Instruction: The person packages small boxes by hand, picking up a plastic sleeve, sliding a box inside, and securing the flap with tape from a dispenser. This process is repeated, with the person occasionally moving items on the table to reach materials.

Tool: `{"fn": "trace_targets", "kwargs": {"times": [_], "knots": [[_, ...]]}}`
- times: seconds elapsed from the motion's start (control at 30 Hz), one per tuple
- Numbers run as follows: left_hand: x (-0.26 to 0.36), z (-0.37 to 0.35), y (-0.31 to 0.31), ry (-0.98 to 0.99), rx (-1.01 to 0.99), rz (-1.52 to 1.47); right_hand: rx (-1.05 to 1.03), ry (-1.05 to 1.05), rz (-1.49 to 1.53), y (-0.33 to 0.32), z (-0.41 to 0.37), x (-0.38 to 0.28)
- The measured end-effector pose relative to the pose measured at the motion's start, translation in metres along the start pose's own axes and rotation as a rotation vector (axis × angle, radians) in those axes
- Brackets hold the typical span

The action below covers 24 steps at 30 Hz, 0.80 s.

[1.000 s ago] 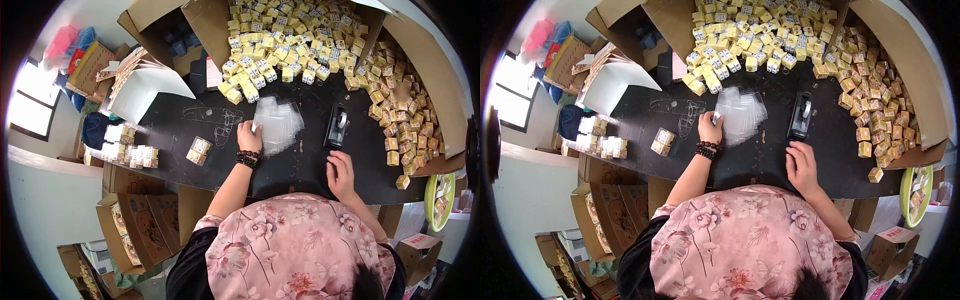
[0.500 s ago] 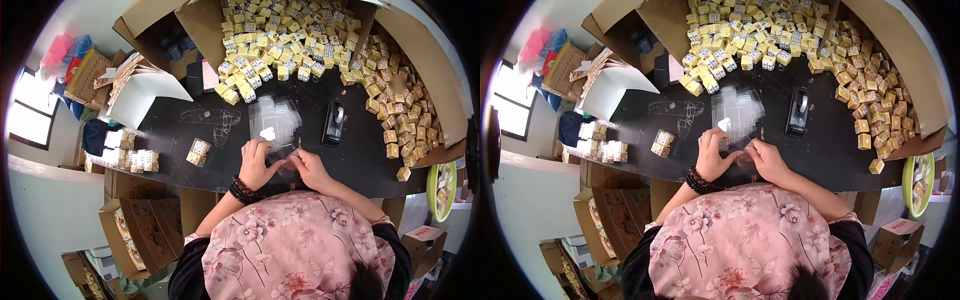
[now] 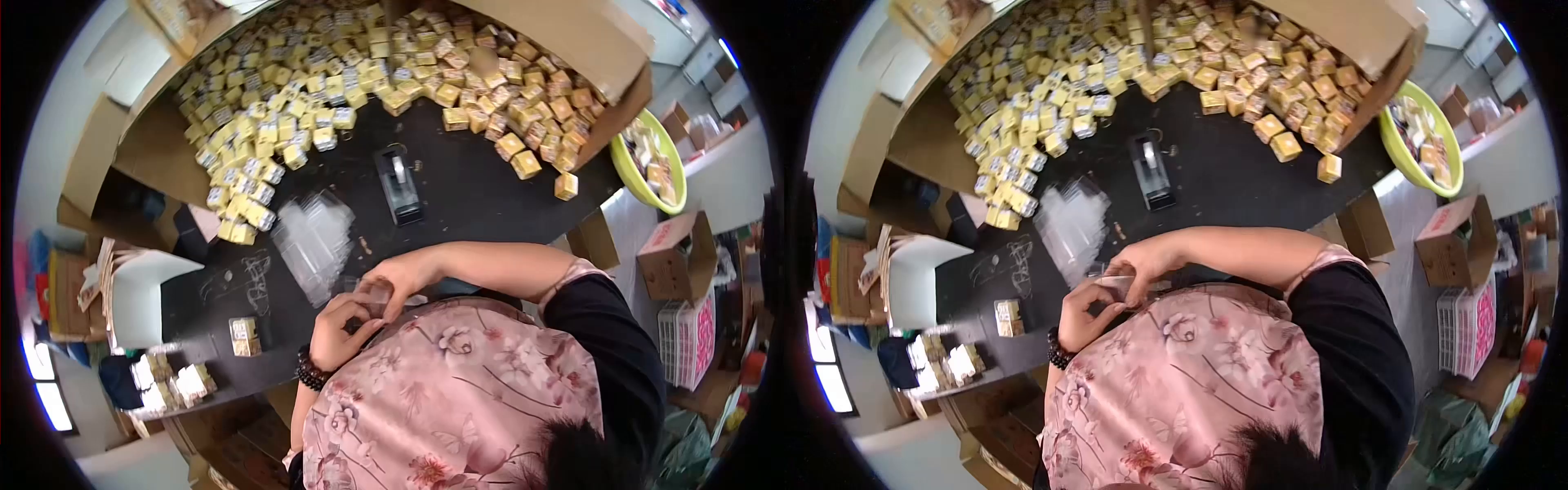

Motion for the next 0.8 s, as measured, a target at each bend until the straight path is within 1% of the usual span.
{"fn": "trace_targets", "kwargs": {"times": [0.03,0.07,0.13,0.17,0.2,0.23,0.27,0.3,0.33,0.37,0.4,0.43,0.47,0.5,0.53,0.57,0.6,0.63,0.67,0.7,0.73,0.77,0.8], "knots": [[0.000,0.000,0.004,-0.044,0.037,0.004,0.100,-0.058,-0.108,-0.001,0.004,0.006],[-0.003,0.002,0.008,-0.026,0.007,-0.003,0.184,-0.025,-0.233,-0.004,0.001,0.001],[-0.007,0.003,0.010,0.093,0.073,0.114,0.268,0.095,-0.350,0.002,-0.017,-0.018],[-0.007,0.002,0.012,0.062,0.071,0.074,0.353,0.054,-0.478,0.005,-0.029,-0.028],[-0.008,0.003,0.013,0.067,0.061,0.071,0.485,-0.046,-0.418,0.000,-0.037,-0.019],[-0.012,0.002,0.013,-0.001,0.065,-0.047,0.614,-0.146,-0.357,-0.003,-0.048,-0.009],[-0.017,-0.001,0.012,-0.069,0.071,-0.165,0.877,-0.142,-0.347,-0.018,-0.071,-0.010],[-0.046,-0.017,0.019,-0.282,0.012,-0.408,1.254,-0.109,-0.693,-0.040,-0.102,-0.003],[-0.045,-0.016,0.023,-0.282,0.010,-0.411,1.565,0.089,-0.927,-0.058,-0.139,0.005],[-0.046,-0.016,0.035,-0.429,-0.071,-0.636,1.806,0.285,-1.058,-0.074,-0.171,0.028],[-0.046,-0.018,0.044,-0.575,-0.153,-0.861,1.900,0.596,-1.083,-0.089,-0.199,0.051],[-0.046,-0.016,0.045,-0.574,-0.154,-0.863,1.964,0.684,-1.133,-0.101,-0.221,0.082],[-0.044,-0.013,0.045,-0.557,-0.176,-0.885,1.930,0.780,-1.029,-0.106,-0.235,0.100],[-0.043,-0.009,0.046,-0.541,-0.197,-0.907,1.927,0.782,-1.033,-0.105,-0.241,0.108],[-0.042,-0.007,0.046,-0.527,-0.215,-0.929,1.922,0.580,-0.807,-0.105,-0.244,0.117],[-0.046,-0.003,0.042,-0.445,-0.195,-0.874,1.889,0.377,-0.586,-0.106,-0.245,0.125],[-0.045,0.003,0.038,-0.364,-0.165,-0.816,1.904,0.255,-0.734,-0.100,-0.240,0.114],[-0.040,0.007,0.033,-0.314,-0.059,-0.799,1.841,0.056,-0.558,-0.097,-0.230,0.109],[-0.037,0.012,0.030,-0.284,0.004,-0.738,1.751,-0.133,-0.374,-0.090,-0.219,0.104],[-0.034,0.015,0.025,-0.262,0.066,-0.674,1.483,-0.415,0.157,-0.063,-0.192,0.048],[-0.025,0.022,0.023,-0.245,0.087,-0.649,1.247,-0.388,0.248,-0.048,-0.173,0.029],[-0.019,0.025,0.021,-0.243,0.085,-0.605,1.127,-0.449,0.070,-0.033,-0.152,0.010],[-0.014,0.028,0.019,-0.238,0.075,-0.560,1.084,-0.357,0.076,-0.021,-0.136,-0.006]]}}
Point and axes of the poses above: each hand's wrist, its own z-axis towards the middle knuckle, its own y-axis out of the palm, x = y × z, the point moved 3 cm from there along z, towards the middle knuckle, and after that the axes turned 6 degrees about -z, right-handed, at the moved point
